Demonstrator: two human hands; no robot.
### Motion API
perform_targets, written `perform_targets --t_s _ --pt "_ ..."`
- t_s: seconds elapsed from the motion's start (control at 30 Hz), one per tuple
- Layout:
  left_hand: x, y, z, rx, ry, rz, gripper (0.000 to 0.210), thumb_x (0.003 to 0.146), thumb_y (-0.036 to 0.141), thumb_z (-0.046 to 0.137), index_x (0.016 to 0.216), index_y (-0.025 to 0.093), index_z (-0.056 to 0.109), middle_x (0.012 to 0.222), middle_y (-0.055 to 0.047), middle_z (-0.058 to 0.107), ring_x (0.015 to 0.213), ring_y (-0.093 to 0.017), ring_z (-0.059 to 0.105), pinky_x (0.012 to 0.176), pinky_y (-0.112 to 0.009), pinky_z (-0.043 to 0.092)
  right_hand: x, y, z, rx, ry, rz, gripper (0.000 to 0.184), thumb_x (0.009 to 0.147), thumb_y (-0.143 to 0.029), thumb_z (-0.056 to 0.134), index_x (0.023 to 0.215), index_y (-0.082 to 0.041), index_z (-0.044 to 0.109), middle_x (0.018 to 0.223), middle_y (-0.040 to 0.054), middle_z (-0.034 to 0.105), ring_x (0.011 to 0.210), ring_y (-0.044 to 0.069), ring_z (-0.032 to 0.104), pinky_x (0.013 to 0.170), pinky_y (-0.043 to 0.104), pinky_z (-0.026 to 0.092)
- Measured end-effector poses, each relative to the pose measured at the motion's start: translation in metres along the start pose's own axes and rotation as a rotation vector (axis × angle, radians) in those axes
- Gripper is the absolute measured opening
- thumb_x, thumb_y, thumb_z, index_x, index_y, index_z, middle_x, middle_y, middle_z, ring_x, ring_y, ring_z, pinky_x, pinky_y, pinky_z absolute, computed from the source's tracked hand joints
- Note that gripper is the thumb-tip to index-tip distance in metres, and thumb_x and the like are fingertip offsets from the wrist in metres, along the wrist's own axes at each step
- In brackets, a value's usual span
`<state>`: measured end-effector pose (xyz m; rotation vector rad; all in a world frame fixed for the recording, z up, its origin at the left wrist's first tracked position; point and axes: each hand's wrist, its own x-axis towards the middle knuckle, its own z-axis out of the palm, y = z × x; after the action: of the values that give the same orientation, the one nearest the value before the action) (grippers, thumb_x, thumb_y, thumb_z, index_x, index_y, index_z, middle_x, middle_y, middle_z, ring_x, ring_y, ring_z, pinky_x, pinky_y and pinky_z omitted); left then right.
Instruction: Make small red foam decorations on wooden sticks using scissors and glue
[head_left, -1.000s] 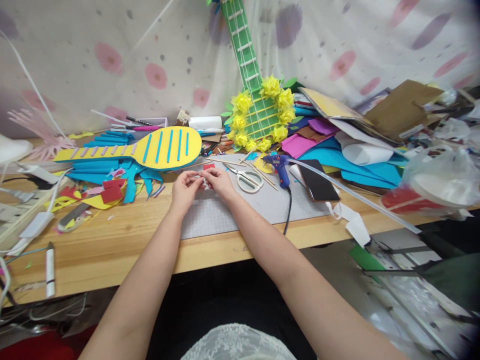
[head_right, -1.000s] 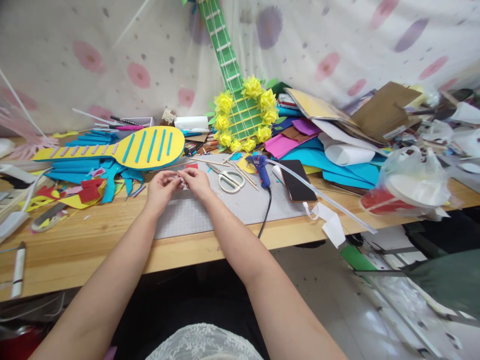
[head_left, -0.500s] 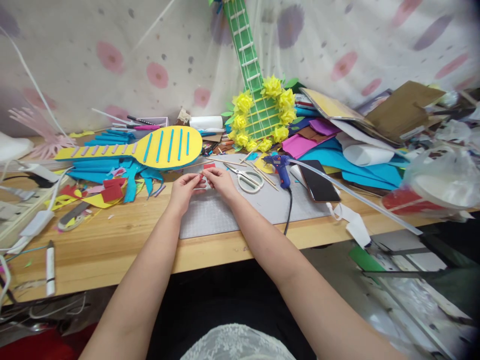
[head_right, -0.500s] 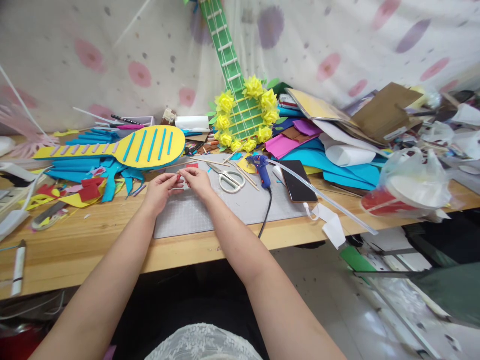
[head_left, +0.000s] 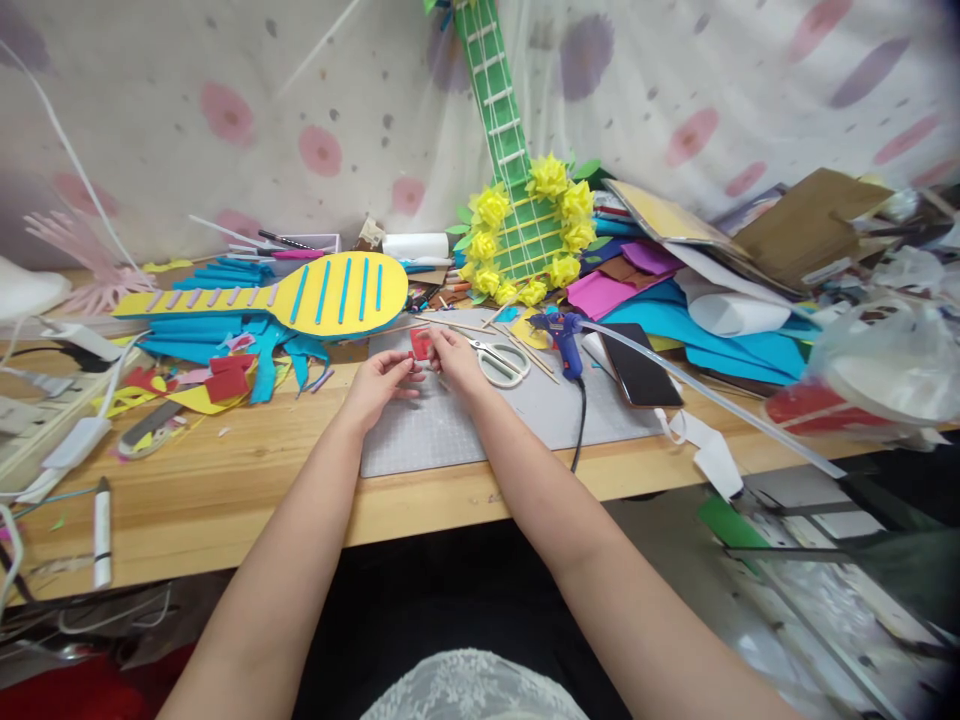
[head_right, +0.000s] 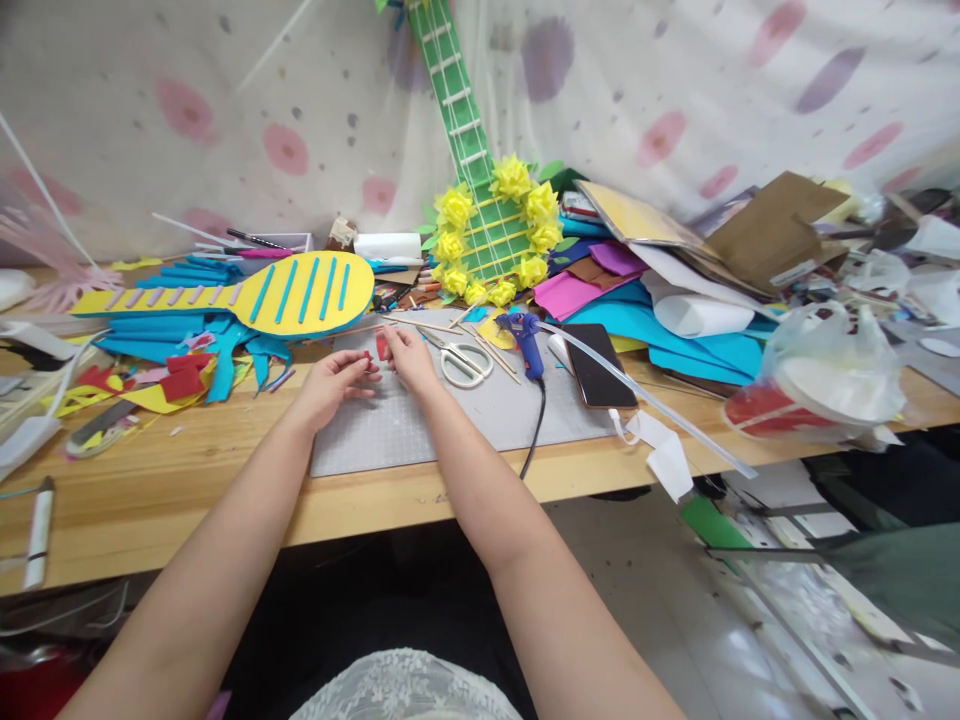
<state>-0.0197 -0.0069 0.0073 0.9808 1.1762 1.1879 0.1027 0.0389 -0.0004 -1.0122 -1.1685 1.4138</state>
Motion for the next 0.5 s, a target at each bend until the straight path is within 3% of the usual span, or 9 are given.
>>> perform_targets --t_s 0.2,0.33,0.5 --pt "0.0012 -0.0027 -0.0021 0.025 -0.013 0.057 0.024 0.068 0.027 0.065 0.086 0.014 0.056 0.084 -0.005 0.064 0.071 -0.015 0.065 0.05 -0.025 0.054 -0.0042 0.0002 0.0007 -0.08 -0.137 -0.077 0.024 0.061 -0.036 0.066 0.07 -0.016 0.058 0.058 -0.005 0.055 0.048 0.005 0.042 0.046 0.019 0.032" --pt "0.0013 -0.0026 -0.0035 0.048 -0.038 0.031 0.022 0.066 0.025 0.066 0.084 0.014 0.059 0.08 -0.005 0.064 0.069 -0.015 0.064 0.051 -0.025 0.054 -0.0031 0.0055 0.0037 -0.111 -0.134 -0.09 0.017 0.061 -0.031 0.065 0.063 -0.016 0.055 0.054 -0.0056 0.053 0.05 0.006 0.045 0.047 0.019 0.034" --pt "0.0032 -0.0024 -0.005 -0.031 0.013 0.005 0.022 0.066 0.024 0.068 0.082 0.013 0.058 0.082 -0.005 0.063 0.066 -0.013 0.063 0.051 -0.024 0.053 -0.0009 0.0028 0.0001 -0.113 -0.082 -0.059 0.015 0.064 -0.027 0.063 0.074 -0.017 0.06 0.059 -0.0051 0.055 0.05 0.006 0.046 0.044 0.018 0.035"
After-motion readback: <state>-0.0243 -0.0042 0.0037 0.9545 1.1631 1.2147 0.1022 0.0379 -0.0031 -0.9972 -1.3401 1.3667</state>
